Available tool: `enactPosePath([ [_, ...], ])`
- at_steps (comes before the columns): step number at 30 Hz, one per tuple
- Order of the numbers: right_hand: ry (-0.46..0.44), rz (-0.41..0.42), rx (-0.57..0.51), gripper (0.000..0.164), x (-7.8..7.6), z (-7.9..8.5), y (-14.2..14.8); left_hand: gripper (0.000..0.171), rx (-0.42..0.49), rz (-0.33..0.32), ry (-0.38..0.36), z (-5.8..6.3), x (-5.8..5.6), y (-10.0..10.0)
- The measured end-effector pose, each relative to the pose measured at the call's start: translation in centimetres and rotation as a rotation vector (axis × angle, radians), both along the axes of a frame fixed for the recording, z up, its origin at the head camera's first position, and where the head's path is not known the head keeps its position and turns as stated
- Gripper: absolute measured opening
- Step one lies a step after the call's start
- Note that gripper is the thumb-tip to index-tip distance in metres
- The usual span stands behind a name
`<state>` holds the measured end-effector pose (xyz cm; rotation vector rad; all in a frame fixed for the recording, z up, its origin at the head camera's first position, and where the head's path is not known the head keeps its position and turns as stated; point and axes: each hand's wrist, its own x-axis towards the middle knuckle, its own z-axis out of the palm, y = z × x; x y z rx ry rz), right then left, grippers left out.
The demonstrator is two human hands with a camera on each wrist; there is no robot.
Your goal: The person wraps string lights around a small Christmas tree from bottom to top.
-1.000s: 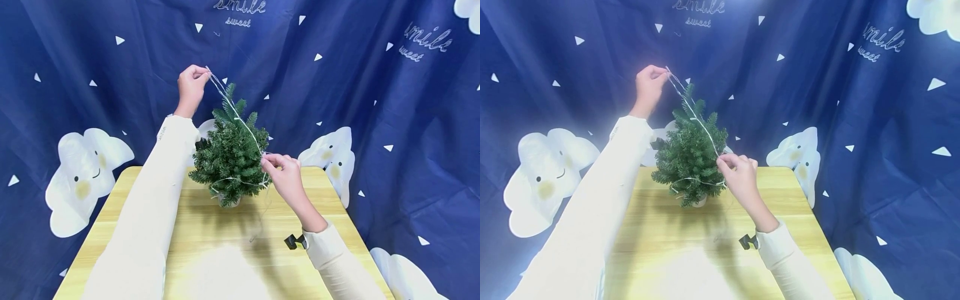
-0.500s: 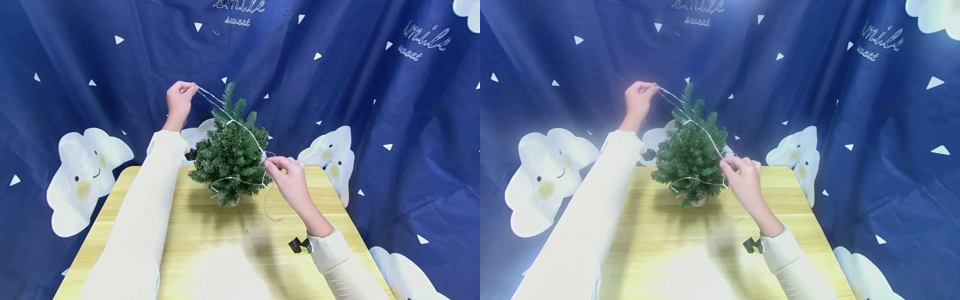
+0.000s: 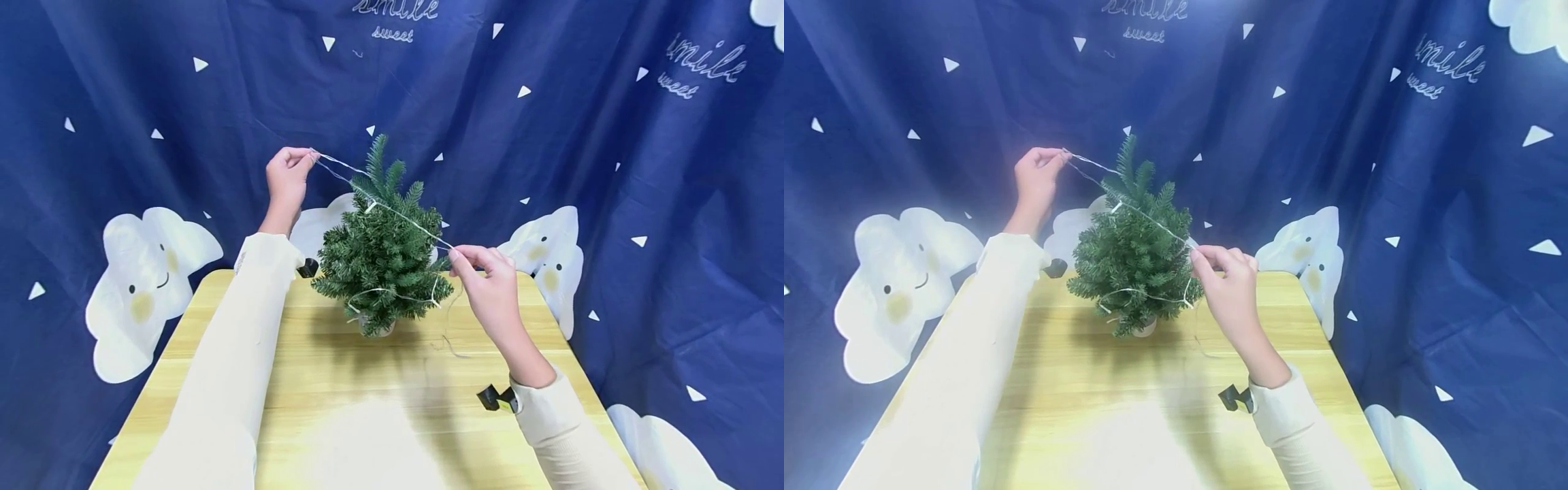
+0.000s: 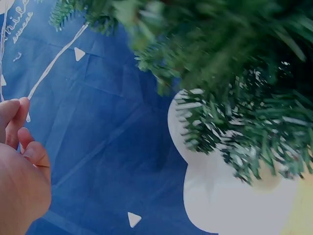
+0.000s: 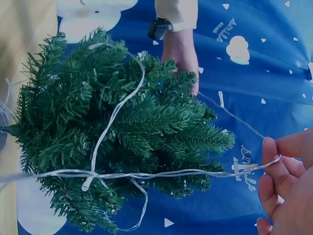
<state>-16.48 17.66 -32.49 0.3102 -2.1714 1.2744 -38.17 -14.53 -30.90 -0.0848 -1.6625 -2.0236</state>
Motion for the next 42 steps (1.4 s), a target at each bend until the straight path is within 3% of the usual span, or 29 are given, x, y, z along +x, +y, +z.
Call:
enactPosePath([
  [12,0.011,0.016,0.016,0.015,0.4,-0.3,-0.3,0.006,-0.033,0.009,-0.014,-2.9,1.0,-1.0],
  [21,0.001,-0.002,0.012,0.014,1.0,-0.6,0.2,0.001,-0.130,0.006,-0.038,-5.5,1.5,-0.6],
  [27,0.001,0.003,0.013,0.013,1.1,-0.9,0.0,0.018,-0.203,-0.004,-0.072,-7.3,1.9,-1.3],
  [35,0.008,0.009,0.017,0.011,1.1,-1.2,-0.1,0.017,-0.310,0.042,-0.077,-8.6,2.8,-2.2],
  [37,0.006,0.012,0.020,0.011,1.0,-1.2,-0.2,0.016,-0.303,0.047,-0.080,-8.7,3.0,-2.4],
  [42,-0.026,0.010,0.005,0.014,1.2,-1.0,-0.6,0.014,-0.174,0.016,-0.067,-8.7,3.5,-2.9],
])
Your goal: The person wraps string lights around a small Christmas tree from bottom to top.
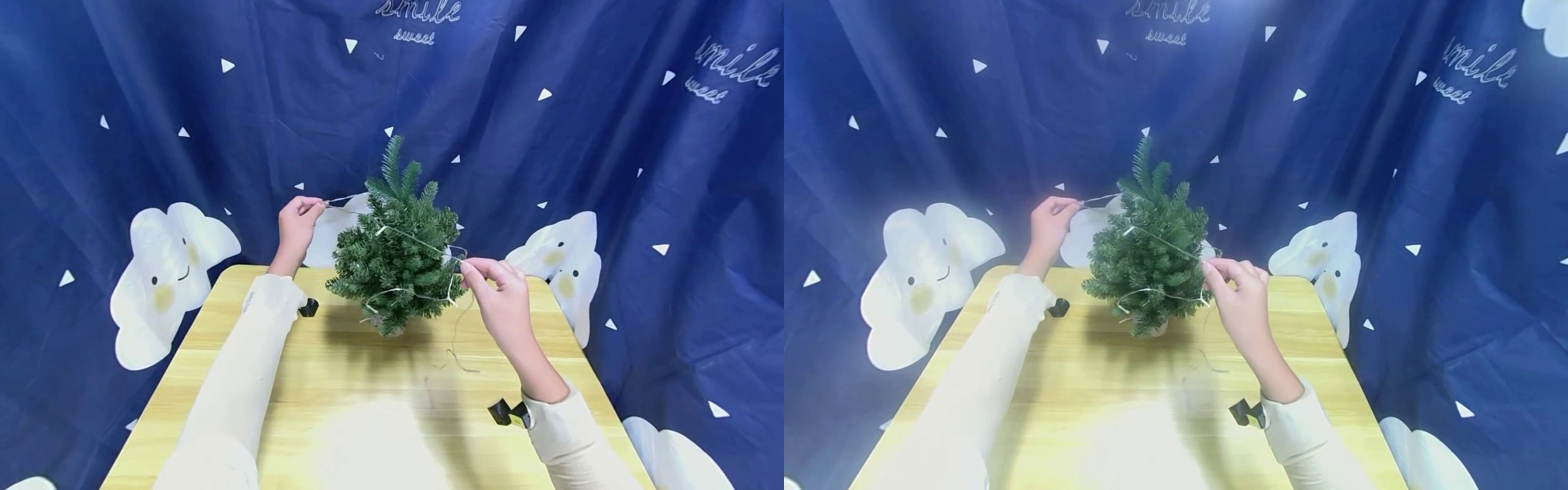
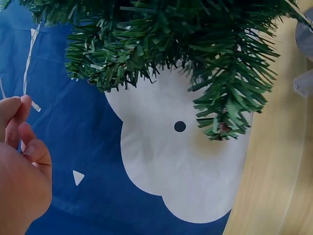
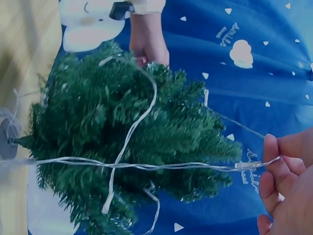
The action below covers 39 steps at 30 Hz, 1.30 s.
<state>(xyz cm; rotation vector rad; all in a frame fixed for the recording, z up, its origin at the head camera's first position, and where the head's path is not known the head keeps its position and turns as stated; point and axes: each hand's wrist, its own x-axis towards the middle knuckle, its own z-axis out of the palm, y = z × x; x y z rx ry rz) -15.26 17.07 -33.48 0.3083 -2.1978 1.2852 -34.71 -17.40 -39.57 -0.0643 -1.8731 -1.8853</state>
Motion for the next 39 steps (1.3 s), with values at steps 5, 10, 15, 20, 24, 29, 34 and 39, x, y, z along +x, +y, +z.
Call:
enactPosePath([
  [5,-0.015,0.028,-0.037,0.018,0.6,0.4,-0.5,0.016,0.058,-0.004,-0.008,0.1,0.3,-0.2],
  [10,-0.037,0.072,-0.044,0.012,1.3,0.3,-1.0,0.017,0.083,-0.016,-0.021,-0.4,1.0,-0.6],
  [15,-0.063,0.099,-0.020,0.008,1.6,-0.3,-1.0,0.021,0.067,-0.043,-0.037,-1.3,2.0,-0.7],
  [20,-0.094,0.117,0.005,0.006,1.7,-1.0,-0.9,0.021,-0.013,-0.057,-0.043,-2.6,2.6,-0.9],
  [24,-0.127,0.101,0.029,0.007,1.7,-1.6,-0.8,0.021,-0.101,-0.072,-0.058,-3.5,2.9,-1.0],
  [29,-0.154,0.093,0.040,0.008,1.4,-2.4,-0.6,0.019,-0.247,-0.075,-0.077,-4.1,3.2,-0.8],
  [34,-0.169,0.088,0.044,0.010,1.4,-2.9,-0.4,0.016,-0.365,-0.096,-0.090,-4.3,3.6,-0.7],
  [39,-0.143,0.136,0.000,0.008,1.8,-3.0,-0.2,0.015,-0.428,-0.104,-0.094,-4.4,3.8,-0.9],
])
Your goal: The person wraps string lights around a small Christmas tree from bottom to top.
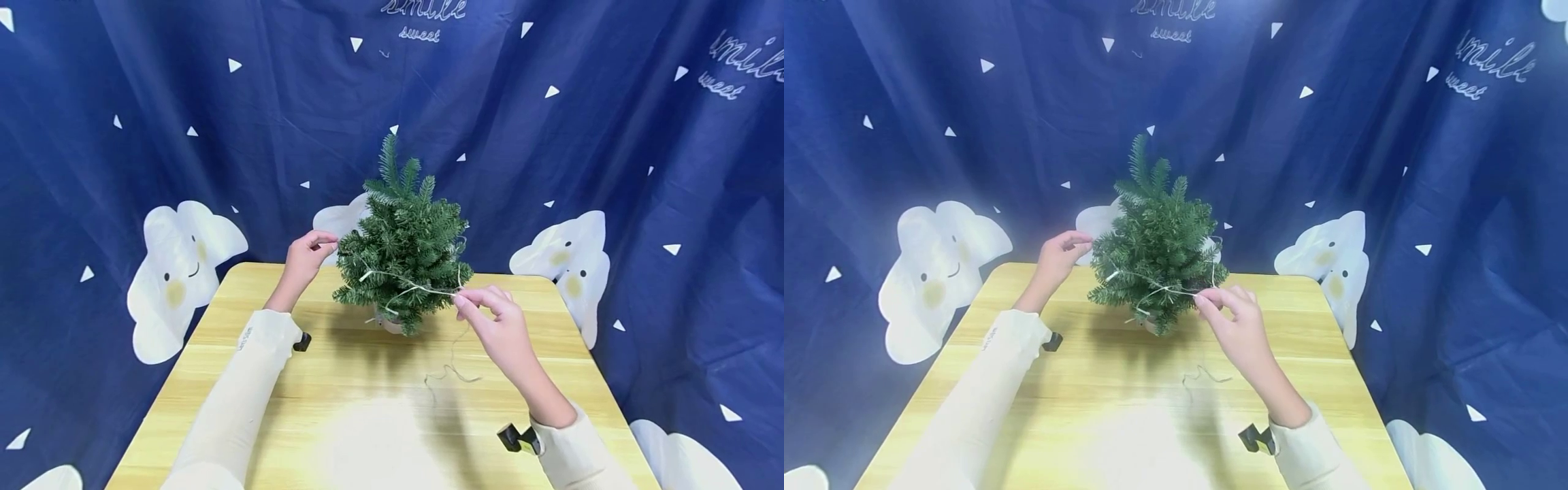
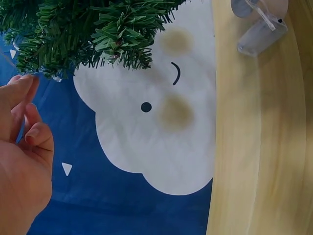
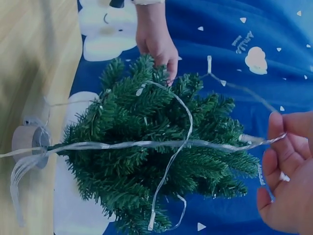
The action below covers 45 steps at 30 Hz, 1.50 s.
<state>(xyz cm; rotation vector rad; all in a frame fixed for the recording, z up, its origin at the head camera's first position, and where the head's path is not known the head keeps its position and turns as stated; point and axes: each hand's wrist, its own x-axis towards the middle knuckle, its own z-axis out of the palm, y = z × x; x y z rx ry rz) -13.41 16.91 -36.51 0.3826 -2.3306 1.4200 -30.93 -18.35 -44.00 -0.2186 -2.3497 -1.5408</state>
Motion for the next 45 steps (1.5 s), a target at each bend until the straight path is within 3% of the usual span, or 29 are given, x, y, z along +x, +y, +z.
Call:
enactPosePath([
  [5,0.130,0.108,0.014,0.015,0.5,-0.3,0.1,0.014,-0.052,0.013,0.027,-0.2,0.1,-0.2],
  [9,0.230,0.214,0.064,0.022,0.5,-0.9,0.1,0.014,-0.069,0.083,0.070,0.3,1.4,-0.5],
  [13,0.258,0.276,0.095,0.024,0.3,-1.2,0.1,0.014,-0.039,0.118,0.129,2.4,4.5,0.4],
  [18,0.176,0.191,0.132,0.017,0.0,-1.5,0.0,0.015,-0.070,0.020,0.231,5.5,9.7,3.5],
  [23,0.096,0.080,0.123,0.011,-0.3,-1.6,-0.3,0.017,-0.262,-0.143,0.318,7.0,14.1,7.9],
  [26,0.093,0.048,0.111,0.009,-0.6,-1.4,-0.4,0.018,-0.380,-0.195,0.393,7.2,15.4,10.3],
  [33,0.111,0.025,0.066,0.005,-0.7,-0.4,-0.9,0.018,-0.499,-0.169,0.573,7.3,16.0,13.3],
  [45,0.116,0.032,0.102,0.004,-0.7,0.7,-0.9,0.019,-0.542,-0.033,0.711,7.6,14.8,14.3],
])
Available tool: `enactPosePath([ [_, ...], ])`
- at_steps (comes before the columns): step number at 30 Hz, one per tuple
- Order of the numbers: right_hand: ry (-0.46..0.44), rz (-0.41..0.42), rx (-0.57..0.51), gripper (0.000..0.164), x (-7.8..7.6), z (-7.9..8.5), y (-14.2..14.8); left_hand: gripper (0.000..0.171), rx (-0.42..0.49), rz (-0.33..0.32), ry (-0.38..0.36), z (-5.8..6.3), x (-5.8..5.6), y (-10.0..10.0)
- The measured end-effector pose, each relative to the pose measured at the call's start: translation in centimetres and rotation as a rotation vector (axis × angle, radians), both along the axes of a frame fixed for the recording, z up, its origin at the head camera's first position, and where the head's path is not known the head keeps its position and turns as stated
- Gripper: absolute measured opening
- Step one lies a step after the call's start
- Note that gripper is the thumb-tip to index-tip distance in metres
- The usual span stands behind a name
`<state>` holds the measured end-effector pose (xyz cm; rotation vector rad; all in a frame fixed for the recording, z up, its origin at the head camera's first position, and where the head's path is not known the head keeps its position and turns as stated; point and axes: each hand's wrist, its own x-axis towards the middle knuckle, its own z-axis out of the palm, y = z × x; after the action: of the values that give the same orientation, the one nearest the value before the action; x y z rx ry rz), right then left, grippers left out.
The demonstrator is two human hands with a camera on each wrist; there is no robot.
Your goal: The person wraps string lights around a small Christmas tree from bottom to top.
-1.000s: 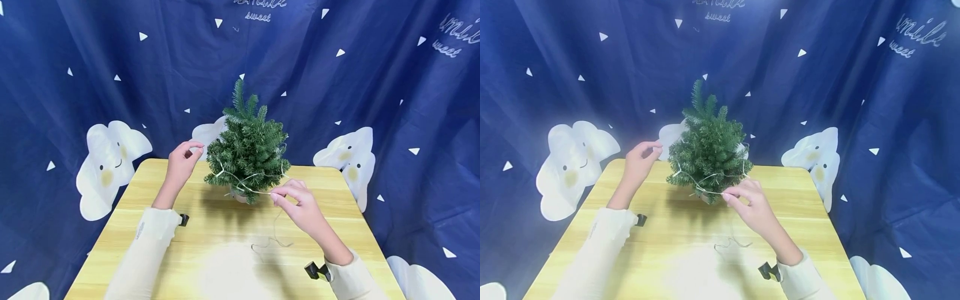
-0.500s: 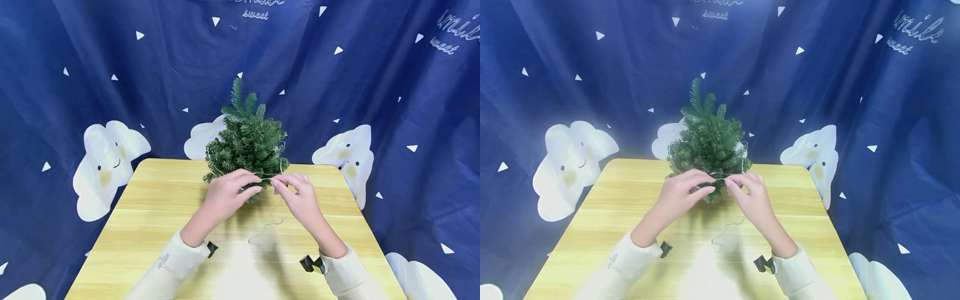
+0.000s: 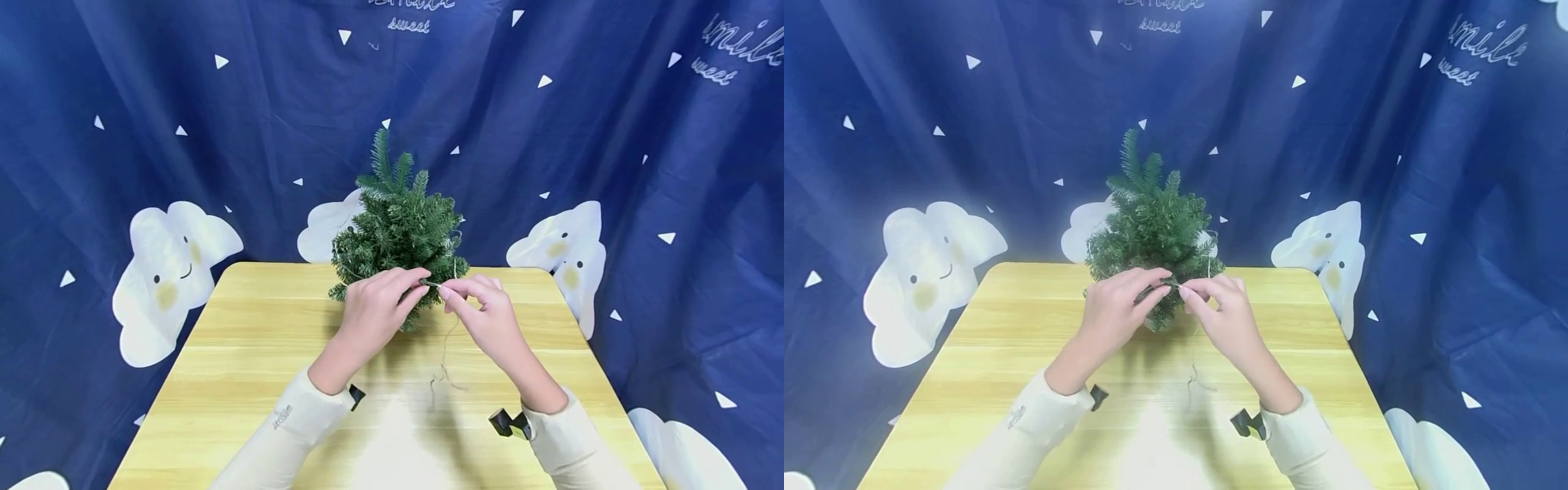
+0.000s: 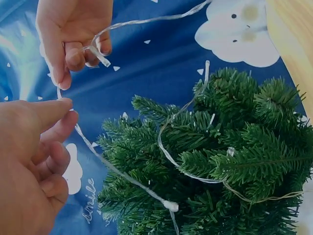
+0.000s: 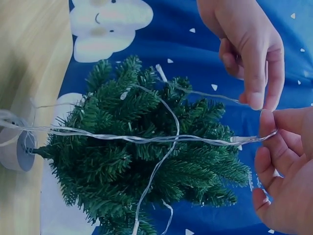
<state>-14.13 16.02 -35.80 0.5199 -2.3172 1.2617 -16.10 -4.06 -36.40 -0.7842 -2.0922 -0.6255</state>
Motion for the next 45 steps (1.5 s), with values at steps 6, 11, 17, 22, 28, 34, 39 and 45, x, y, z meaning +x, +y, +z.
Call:
enactPosePath([
  [6,-0.027,0.004,-0.016,0.004,0.0,0.6,0.2,0.008,-0.014,0.012,0.073,0.4,-1.0,-0.2],
  [11,-0.059,0.004,-0.019,0.006,0.0,0.9,0.5,0.013,-0.035,0.047,0.134,1.4,-1.6,-0.5],
  [17,-0.099,-0.017,-0.002,0.011,0.2,0.9,1.2,0.017,-0.058,0.086,0.200,2.7,-2.4,-0.8],
  [22,-0.122,-0.056,0.022,0.013,-0.1,0.8,1.9,0.020,-0.087,0.082,0.209,3.2,-3.1,-0.4],
  [28,-0.110,-0.090,0.030,0.009,-0.7,0.7,2.6,0.017,-0.080,0.091,0.197,2.9,-3.8,0.4],
  [34,-0.091,-0.159,0.002,0.009,-1.5,0.4,3.3,0.018,-0.067,0.125,0.210,2.9,-4.8,1.6],
  [39,-0.223,-0.201,-0.063,0.014,-1.8,0.5,4.1,0.019,-0.079,0.164,0.213,2.8,-5.6,2.6],
  [45,-0.398,-0.192,-0.198,0.030,-2.2,0.9,4.6,0.016,-0.092,0.233,0.217,2.5,-6.4,3.9],
])
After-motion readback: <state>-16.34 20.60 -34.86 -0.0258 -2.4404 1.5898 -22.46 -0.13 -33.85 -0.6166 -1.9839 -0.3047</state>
